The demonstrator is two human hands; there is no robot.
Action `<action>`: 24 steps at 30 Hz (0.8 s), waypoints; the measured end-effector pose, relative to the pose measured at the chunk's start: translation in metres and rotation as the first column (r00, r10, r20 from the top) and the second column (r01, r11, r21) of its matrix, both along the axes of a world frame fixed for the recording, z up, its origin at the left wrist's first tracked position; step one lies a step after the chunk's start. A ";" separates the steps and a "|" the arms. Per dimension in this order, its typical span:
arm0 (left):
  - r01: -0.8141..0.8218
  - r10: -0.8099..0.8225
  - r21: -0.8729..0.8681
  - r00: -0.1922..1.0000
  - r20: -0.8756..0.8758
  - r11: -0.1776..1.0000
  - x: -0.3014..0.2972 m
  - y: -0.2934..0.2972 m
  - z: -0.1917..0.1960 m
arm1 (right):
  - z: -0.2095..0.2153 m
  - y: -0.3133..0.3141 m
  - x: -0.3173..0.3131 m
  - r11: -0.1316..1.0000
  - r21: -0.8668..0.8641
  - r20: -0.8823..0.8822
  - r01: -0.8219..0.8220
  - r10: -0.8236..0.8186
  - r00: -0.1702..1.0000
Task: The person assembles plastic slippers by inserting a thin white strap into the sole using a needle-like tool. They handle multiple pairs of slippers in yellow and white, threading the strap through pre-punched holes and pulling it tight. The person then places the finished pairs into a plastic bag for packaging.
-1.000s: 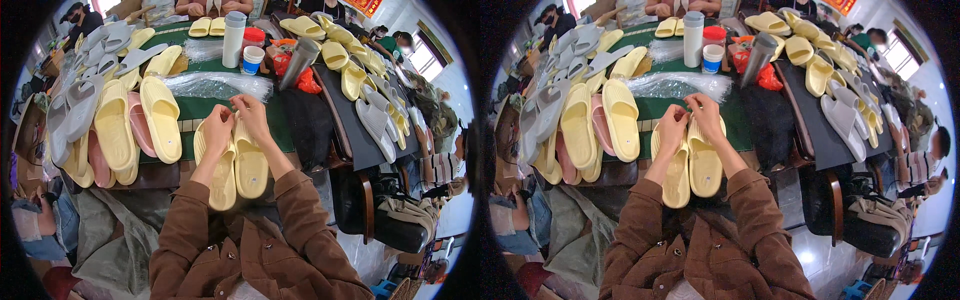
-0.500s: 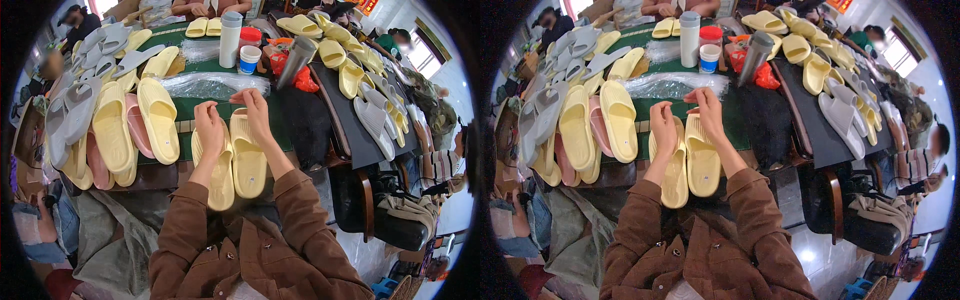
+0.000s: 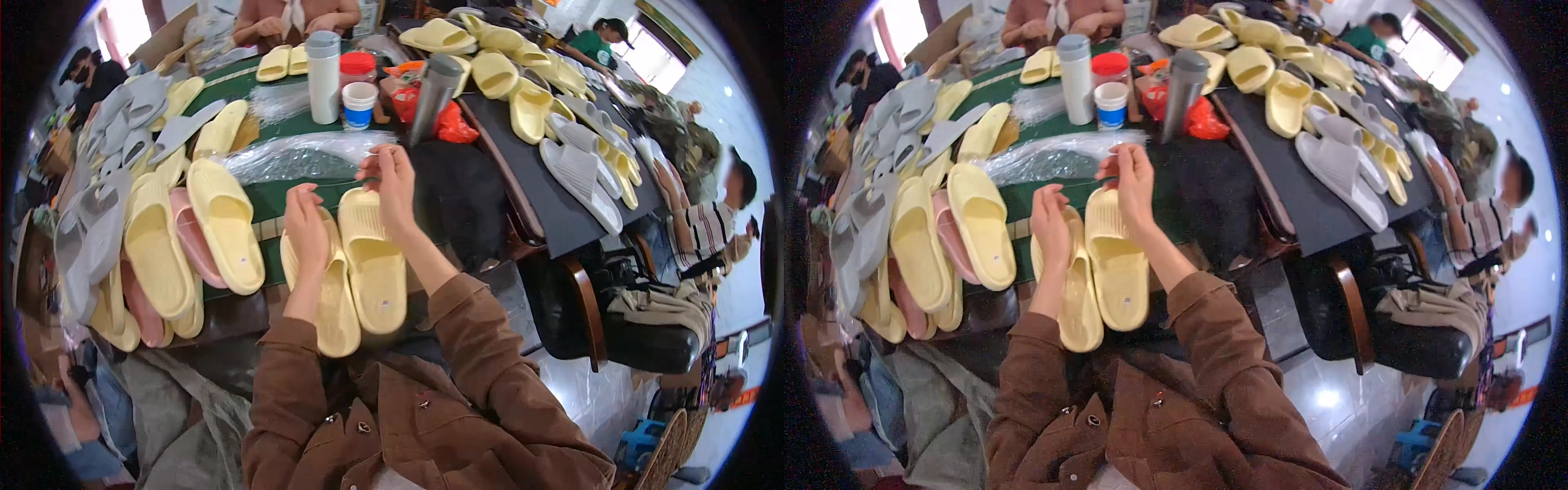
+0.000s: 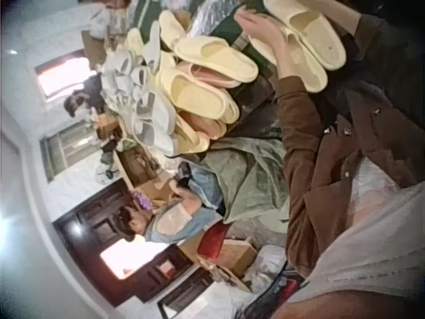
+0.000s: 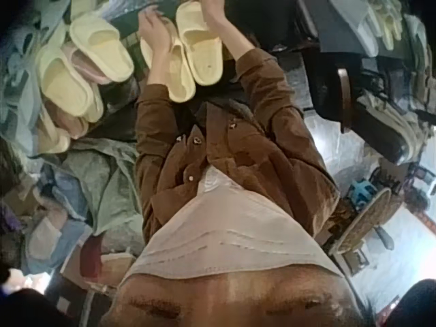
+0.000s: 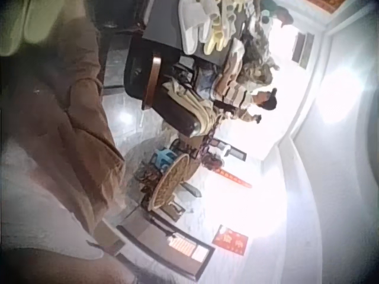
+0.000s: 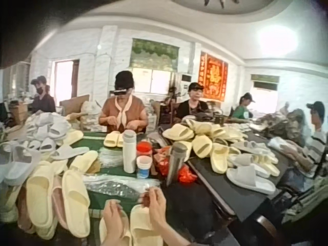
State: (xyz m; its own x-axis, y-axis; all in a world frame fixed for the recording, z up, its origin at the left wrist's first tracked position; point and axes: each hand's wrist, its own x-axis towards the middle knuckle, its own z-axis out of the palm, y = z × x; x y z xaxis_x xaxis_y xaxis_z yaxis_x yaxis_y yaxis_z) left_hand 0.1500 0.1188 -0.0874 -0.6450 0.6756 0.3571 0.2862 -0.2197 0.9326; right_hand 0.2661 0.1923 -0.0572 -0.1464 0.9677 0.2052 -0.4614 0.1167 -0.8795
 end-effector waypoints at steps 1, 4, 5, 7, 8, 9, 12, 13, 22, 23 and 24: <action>0.007 -0.007 -0.004 1.000 0.015 1.000 0.000 -0.001 0.001 | 0.002 -0.003 0.002 1.000 -0.022 -0.007 -0.013 0.012 1.000; 0.029 -0.030 0.024 0.999 0.045 0.999 0.000 0.000 0.001 | 0.006 -0.012 0.011 0.996 -0.064 -0.061 -0.066 0.063 0.996; 0.034 -0.035 0.017 0.998 0.049 0.999 0.001 0.001 0.000 | 0.007 -0.014 0.018 0.993 -0.093 -0.087 -0.068 0.060 0.994; 0.038 -0.038 0.009 0.999 0.002 0.999 0.001 0.000 0.001 | 0.012 -0.021 0.027 0.984 -0.152 -0.139 -0.089 0.068 0.988; 0.040 -0.039 0.006 0.999 -0.022 0.999 0.001 0.000 0.001 | 0.015 -0.025 0.034 0.983 -0.146 -0.180 -0.107 0.080 0.980; 0.041 -0.041 0.005 0.999 -0.018 0.999 0.000 0.001 0.000 | 0.016 -0.027 0.040 0.985 -0.121 -0.207 -0.125 0.098 0.973; 0.046 -0.046 0.007 0.999 0.009 0.999 0.000 0.001 -0.002 | 0.029 -0.035 0.062 0.986 -0.059 -0.288 -0.158 0.135 0.948; 0.043 -0.043 0.003 0.999 0.003 0.999 0.001 0.001 -0.001 | 0.036 -0.039 0.071 0.987 -0.070 -0.278 -0.143 0.118 0.953; 0.111 -0.112 -0.014 0.993 -0.049 0.994 0.002 0.003 -0.005 | 0.068 -0.061 0.151 0.999 0.024 -0.223 -0.035 0.039 0.974; 0.115 -0.116 -0.019 0.992 -0.055 0.993 0.003 0.002 -0.004 | 0.070 -0.062 0.158 0.999 0.040 -0.207 -0.006 0.014 0.978; 0.105 -0.105 -0.013 0.993 -0.060 0.994 0.003 0.003 -0.005 | 0.073 -0.063 0.165 0.997 0.063 -0.191 0.039 -0.026 0.981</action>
State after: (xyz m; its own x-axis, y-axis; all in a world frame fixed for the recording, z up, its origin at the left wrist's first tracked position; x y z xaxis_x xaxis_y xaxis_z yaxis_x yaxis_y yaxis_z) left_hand 0.1526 0.1219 -0.0919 -0.5478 0.7423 0.3859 0.3177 -0.2421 0.9168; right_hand 0.4311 0.1291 0.0156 -0.0669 0.9545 0.2905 -0.6144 0.1900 -0.7658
